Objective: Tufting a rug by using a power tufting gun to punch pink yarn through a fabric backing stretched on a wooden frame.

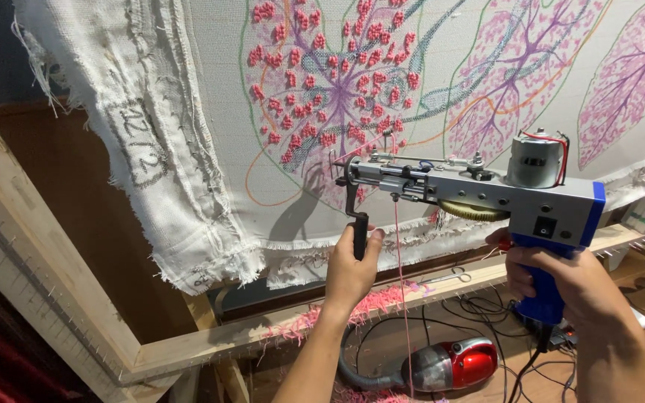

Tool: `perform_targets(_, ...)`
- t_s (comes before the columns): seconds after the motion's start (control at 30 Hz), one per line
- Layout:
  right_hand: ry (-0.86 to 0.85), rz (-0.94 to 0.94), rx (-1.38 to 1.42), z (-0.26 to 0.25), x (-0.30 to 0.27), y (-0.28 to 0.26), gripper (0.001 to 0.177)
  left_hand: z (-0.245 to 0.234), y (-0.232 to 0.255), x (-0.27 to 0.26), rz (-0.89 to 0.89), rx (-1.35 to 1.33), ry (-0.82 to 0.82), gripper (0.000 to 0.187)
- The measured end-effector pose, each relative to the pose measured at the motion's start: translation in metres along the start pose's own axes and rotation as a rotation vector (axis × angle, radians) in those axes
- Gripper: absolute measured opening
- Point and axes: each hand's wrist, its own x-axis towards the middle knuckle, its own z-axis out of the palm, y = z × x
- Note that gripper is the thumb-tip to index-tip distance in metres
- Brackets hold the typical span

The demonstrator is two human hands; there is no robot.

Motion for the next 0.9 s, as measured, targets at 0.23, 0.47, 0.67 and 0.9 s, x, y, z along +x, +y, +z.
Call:
perform_targets(0.23,-0.029,-0.052,0.018,-0.025,0.000,-0.002,0.029,-0.027,-0.019,0.042,0.400,0.048,0.360,0.024)
perform_targets(0.47,-0.037,-0.117,0.066,-0.032,0.000,-0.002,0.032,-0.041,-0.023,0.097,0.354,0.519,0.518,0.024)
perform_targets(0.67,-0.089,-0.081,0.100,-0.034,0.004,-0.001,0.033,-0.027,-0.041,0.095,0.427,0.554,0.385,0.015)
perform_targets(0.9,-0.086,-0.049,0.125,-0.029,-0.001,-0.007,0.032,-0.013,-0.033,0.054,0.178,-0.117,0.000,0.050)
